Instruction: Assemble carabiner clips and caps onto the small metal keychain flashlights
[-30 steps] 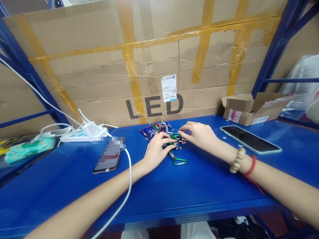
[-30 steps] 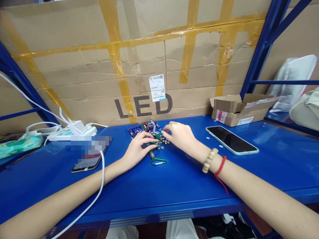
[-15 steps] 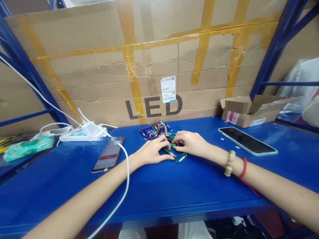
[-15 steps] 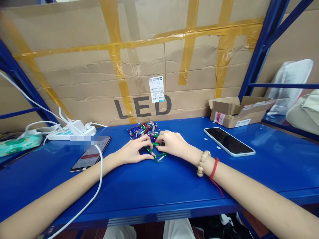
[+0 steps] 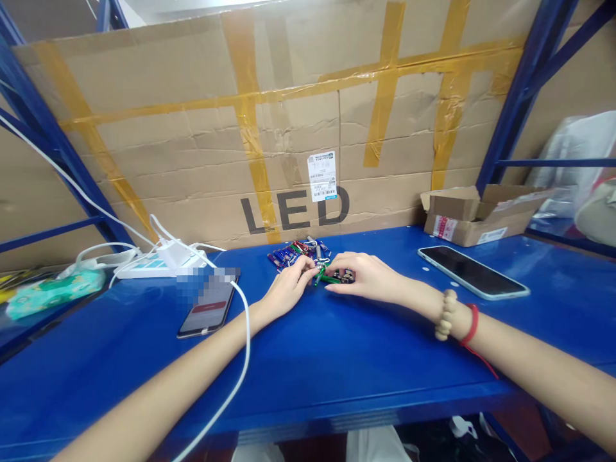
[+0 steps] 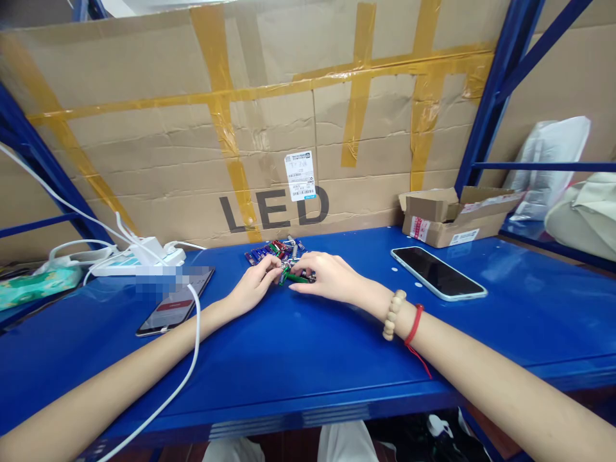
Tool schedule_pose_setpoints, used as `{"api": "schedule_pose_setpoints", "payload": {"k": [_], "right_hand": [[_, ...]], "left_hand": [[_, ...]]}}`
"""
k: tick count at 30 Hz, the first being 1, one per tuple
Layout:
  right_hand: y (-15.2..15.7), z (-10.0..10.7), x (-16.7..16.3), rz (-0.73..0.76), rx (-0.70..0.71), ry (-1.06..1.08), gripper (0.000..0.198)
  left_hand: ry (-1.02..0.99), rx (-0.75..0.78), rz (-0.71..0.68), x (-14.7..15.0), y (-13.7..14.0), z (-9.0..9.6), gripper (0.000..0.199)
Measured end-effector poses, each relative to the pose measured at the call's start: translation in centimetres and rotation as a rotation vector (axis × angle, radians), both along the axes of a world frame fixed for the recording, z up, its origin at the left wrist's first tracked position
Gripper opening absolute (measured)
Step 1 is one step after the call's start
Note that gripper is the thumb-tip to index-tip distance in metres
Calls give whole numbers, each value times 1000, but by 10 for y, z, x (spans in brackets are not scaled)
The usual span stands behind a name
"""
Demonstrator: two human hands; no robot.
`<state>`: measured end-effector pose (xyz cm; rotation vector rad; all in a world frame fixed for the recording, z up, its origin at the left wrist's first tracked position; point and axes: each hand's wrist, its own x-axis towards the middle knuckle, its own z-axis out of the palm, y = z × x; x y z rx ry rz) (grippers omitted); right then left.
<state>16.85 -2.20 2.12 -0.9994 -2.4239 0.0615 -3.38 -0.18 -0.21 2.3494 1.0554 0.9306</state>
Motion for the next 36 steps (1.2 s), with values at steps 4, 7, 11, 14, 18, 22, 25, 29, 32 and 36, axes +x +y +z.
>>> {"api": "schedule_pose_setpoints", "payload": {"k": [4,7,11,14,18,22,25,29,32,36], "right_hand": [[2,-9,-7,-1,-106,110,21],[3,-12,-9,3,-168,182,23],[4,-12,-10,9,-237,290,25],[4,-10,-11,42,-386,448,27],[5,-8,-10,19,-540,595,32],[10,-9,-9,12,-561,678,35],[13,-10,-8,17,-546,702,35],[11,-10,-9,31,-571,715,39],[10,-10,-11,72,-610,680,45],[10,-12,-11,105,-630,631,50]], "left_hand": [[-14,1,0,0,-2,0,16],[23,31,14,1,-6,1,17],[104,86,45,2,-9,3,20],[104,119,77,3,-9,2,23],[76,174,91,3,-7,1,25],[76,225,73,3,-8,1,25],[111,239,90,3,-9,1,25],[146,223,103,3,-12,1,29],[148,210,93,4,-14,3,29],[154,200,70,5,-15,6,30]]}}
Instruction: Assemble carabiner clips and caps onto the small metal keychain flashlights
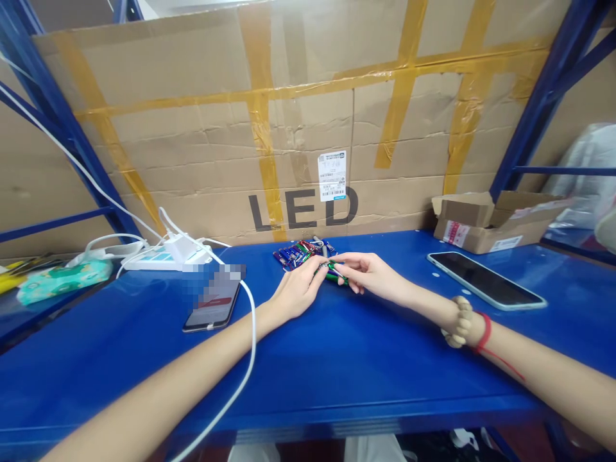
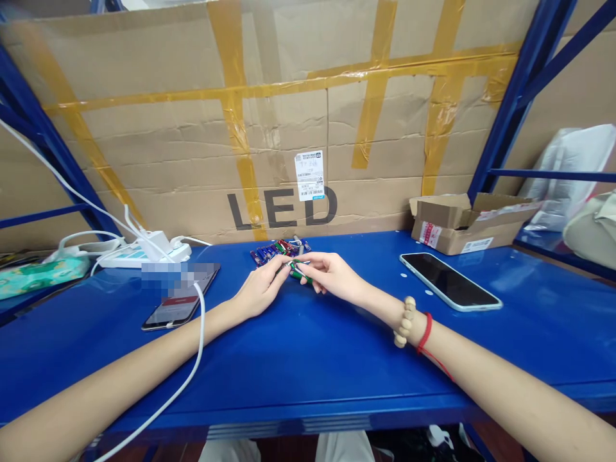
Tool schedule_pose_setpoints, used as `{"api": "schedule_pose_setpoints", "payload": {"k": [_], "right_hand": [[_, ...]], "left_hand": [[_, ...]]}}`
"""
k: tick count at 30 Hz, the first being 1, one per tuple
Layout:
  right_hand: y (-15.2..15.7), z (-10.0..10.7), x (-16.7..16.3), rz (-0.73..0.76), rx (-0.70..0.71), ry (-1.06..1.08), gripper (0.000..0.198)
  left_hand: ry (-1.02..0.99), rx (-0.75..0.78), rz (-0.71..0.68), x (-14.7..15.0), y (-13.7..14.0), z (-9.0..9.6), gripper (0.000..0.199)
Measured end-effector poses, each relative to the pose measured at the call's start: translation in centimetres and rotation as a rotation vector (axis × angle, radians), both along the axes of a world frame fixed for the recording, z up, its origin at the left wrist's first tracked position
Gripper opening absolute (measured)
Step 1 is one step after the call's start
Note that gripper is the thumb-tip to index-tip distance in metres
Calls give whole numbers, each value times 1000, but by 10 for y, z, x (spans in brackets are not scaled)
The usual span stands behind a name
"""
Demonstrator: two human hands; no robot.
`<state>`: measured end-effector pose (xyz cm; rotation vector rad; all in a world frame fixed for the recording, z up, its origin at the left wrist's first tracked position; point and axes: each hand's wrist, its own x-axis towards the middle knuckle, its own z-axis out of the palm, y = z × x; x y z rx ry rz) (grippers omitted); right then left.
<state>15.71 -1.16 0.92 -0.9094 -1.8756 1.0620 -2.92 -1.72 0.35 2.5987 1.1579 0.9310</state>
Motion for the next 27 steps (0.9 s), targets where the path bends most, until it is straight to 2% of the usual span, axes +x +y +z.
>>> {"api": "schedule_pose_setpoints", "payload": {"k": [10,15,21,27], "right_hand": [[-7,0,0,-30,153,-116,42],[-9,-1,-1,-69,373,-167,35],[-8,1,5,-87,722,-450,37],[-9,0,6,-102,785,-578,34]], "left_hand": [[-67,-8,36,-1,-1,-2,29],[-60,-7,-30,-1,1,-5,28],[-95,-8,47,0,3,-5,24],[-29,-10,52,1,1,-4,23]]}}
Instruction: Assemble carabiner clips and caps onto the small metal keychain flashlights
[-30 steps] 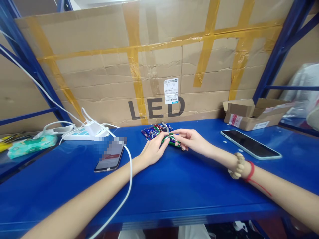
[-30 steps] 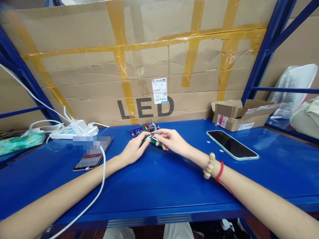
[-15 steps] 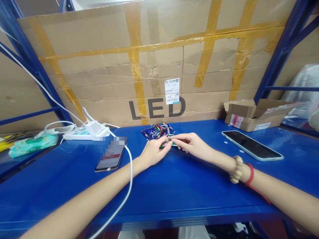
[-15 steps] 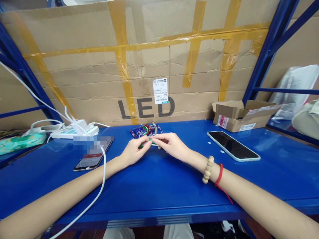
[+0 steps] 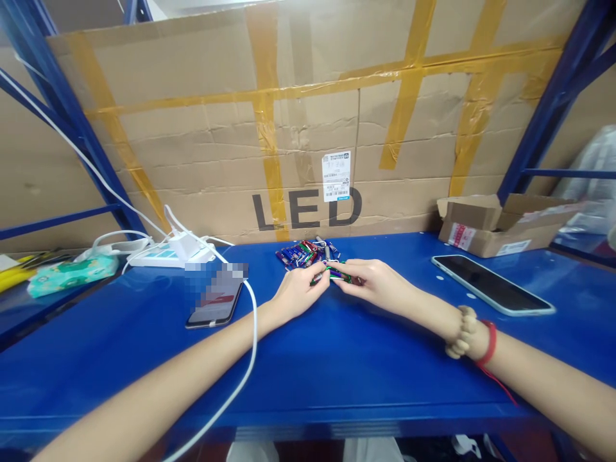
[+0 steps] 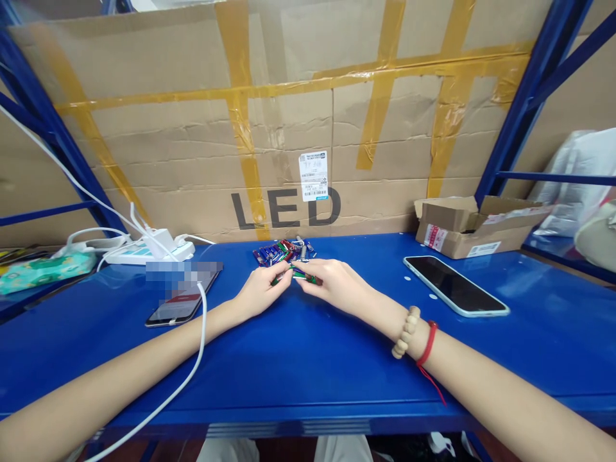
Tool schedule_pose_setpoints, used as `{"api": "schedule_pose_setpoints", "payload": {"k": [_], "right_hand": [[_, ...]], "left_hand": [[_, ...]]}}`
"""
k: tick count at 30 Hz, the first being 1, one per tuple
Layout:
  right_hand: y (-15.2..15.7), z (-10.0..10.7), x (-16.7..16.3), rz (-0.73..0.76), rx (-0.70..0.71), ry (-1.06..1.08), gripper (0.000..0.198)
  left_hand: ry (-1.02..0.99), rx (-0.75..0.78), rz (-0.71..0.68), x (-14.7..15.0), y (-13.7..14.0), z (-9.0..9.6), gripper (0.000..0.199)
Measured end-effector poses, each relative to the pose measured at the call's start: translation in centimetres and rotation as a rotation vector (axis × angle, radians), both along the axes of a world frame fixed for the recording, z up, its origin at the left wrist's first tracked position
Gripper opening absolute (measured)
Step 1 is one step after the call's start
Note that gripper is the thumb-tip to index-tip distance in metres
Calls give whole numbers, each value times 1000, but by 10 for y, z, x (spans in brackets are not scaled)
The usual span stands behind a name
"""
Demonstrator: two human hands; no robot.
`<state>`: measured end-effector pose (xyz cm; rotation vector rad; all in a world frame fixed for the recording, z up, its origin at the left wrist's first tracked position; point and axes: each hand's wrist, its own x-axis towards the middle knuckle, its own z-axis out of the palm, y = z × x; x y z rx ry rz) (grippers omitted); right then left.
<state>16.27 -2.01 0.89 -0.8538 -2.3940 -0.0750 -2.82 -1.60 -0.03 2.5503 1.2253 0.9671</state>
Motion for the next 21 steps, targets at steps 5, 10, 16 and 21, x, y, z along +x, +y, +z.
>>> {"api": "schedule_pose_setpoints", "payload": {"k": [5,10,16,21], "right_hand": [[-4,2,-4,-18,71,-93,29],[-7,6,-6,-52,92,-159,26],[-3,3,-5,7,60,-72,24],[0,-1,-6,32,45,33,25]], "left_hand": [[43,-18,-11,0,-2,2,22],[80,-8,31,1,-2,2,24],[147,15,39,1,-2,2,23],[88,6,9,1,-2,2,25]]}}
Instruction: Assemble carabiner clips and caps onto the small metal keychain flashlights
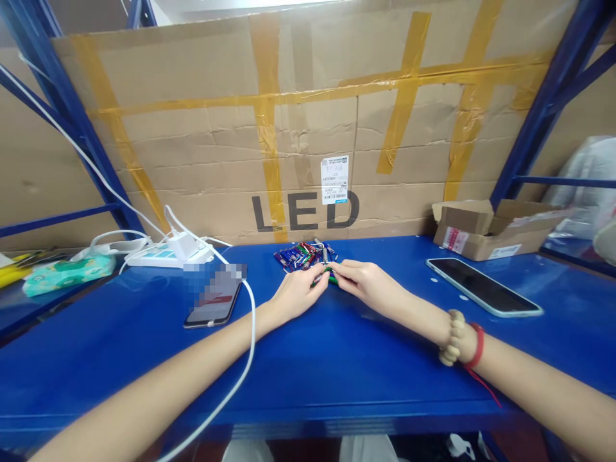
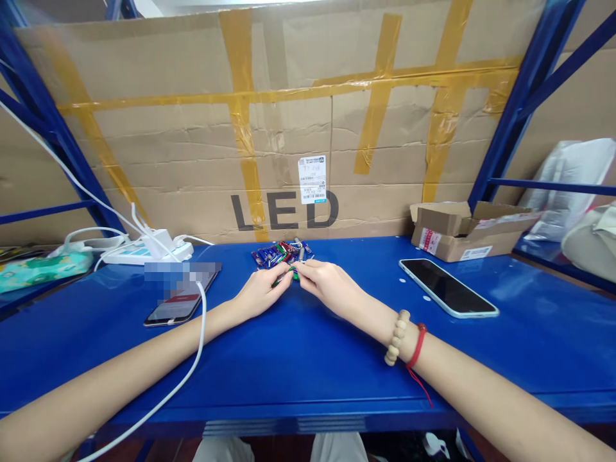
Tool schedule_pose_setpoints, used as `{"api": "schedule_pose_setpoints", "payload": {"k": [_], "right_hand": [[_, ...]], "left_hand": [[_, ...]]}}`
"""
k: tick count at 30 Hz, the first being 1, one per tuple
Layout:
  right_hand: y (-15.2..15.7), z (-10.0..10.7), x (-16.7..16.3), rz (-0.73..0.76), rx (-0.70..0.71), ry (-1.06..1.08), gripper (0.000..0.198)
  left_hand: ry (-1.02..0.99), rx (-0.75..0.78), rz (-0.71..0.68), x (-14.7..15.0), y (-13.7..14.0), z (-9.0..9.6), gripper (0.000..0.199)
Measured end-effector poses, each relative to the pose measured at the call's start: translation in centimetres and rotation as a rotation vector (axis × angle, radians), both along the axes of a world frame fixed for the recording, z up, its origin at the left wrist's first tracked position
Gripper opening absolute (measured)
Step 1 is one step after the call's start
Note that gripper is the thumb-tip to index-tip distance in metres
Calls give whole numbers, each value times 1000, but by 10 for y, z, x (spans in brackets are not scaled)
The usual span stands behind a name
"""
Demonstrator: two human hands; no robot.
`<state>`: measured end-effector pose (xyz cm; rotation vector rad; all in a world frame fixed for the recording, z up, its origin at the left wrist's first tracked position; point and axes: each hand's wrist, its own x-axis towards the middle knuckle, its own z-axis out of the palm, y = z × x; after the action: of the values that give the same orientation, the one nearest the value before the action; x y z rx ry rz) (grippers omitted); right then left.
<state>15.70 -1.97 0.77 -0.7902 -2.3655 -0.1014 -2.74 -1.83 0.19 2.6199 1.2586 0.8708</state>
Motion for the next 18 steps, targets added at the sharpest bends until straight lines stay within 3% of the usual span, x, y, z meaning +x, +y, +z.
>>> {"api": "schedule_pose_setpoints", "payload": {"k": [8,18], "right_hand": [[3,-1,1,-40,49,133,32],[1,-4,-4,-29,3,219,32]], "left_hand": [[34,-27,-30,0,1,-3,29],[195,-28,4,2,-2,1,33]]}}
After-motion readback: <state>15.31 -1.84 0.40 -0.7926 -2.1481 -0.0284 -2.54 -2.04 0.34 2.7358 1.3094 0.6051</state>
